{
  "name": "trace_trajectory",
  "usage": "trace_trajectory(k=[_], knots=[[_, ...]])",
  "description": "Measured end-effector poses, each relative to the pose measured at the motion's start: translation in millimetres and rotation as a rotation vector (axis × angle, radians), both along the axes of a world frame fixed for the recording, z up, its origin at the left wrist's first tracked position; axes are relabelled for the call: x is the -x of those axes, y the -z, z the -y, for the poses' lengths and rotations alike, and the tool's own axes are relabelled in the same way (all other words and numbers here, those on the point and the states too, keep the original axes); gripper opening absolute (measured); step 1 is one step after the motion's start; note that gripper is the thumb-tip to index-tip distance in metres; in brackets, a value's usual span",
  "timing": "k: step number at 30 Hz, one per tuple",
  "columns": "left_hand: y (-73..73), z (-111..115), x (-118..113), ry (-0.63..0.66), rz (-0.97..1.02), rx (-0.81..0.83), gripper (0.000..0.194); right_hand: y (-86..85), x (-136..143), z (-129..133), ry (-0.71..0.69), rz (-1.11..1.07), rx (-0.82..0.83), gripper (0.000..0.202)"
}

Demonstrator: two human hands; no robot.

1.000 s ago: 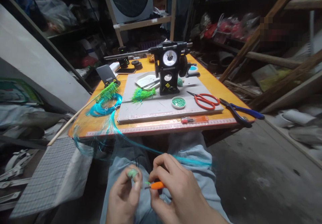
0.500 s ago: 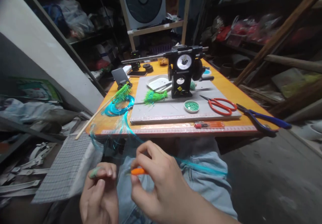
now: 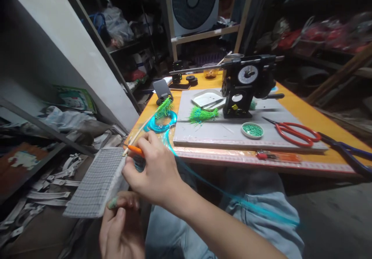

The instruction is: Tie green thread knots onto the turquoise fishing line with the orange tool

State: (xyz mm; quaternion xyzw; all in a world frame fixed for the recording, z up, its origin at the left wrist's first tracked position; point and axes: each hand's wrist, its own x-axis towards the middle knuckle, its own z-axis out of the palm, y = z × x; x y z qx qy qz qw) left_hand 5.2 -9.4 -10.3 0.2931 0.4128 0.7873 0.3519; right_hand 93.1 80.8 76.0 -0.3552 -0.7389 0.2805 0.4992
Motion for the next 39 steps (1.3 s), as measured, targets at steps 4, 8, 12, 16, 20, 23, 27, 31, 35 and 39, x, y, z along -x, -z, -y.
trace_trajectory(k=[4,8,12,16,20,23,27,31,35,39], knots=[[1.0,-1,-1,0.018,0.0,0.007,0.008,4.8,3,-12,0.056,0.027,-0.033,0.006],[-0.3,-3,-3,0.033,-0.039,-0.048,0.008,18.2,-8,-46,0.202,0.004,-0.044,0.008],[0.2,-1,-20,0.008,-0.096,-0.055,0.007,25.2,-44,-60,0.316,-0.072,-0.027,0.013],[21.6,0,-45,0.237,-0.282,0.168,0.015,27.8,-90,-23,0.29,-0.083,0.003,0.007],[54.8,-8,-63,0.498,-0.153,0.483,0.017,43.6,-133,29,0.259,-0.045,0.073,0.008],[69.6,-21,-70,0.479,-0.053,0.531,0.03,62.6,-160,58,0.28,0.039,0.14,0.006],[76.9,-37,-82,0.461,0.048,0.532,0.039,84.9,-181,81,0.286,0.106,0.209,0.005],[83.6,-48,-98,0.423,0.108,0.542,0.045,97.2,-185,91,0.308,0.09,0.265,0.004],[86.5,-56,-107,0.374,0.149,0.54,0.042,99.0,-187,93,0.291,0.069,0.303,0.003],[81.1,-53,-103,0.37,0.143,0.54,0.035,98.4,-186,92,0.291,0.075,0.318,0.005]])
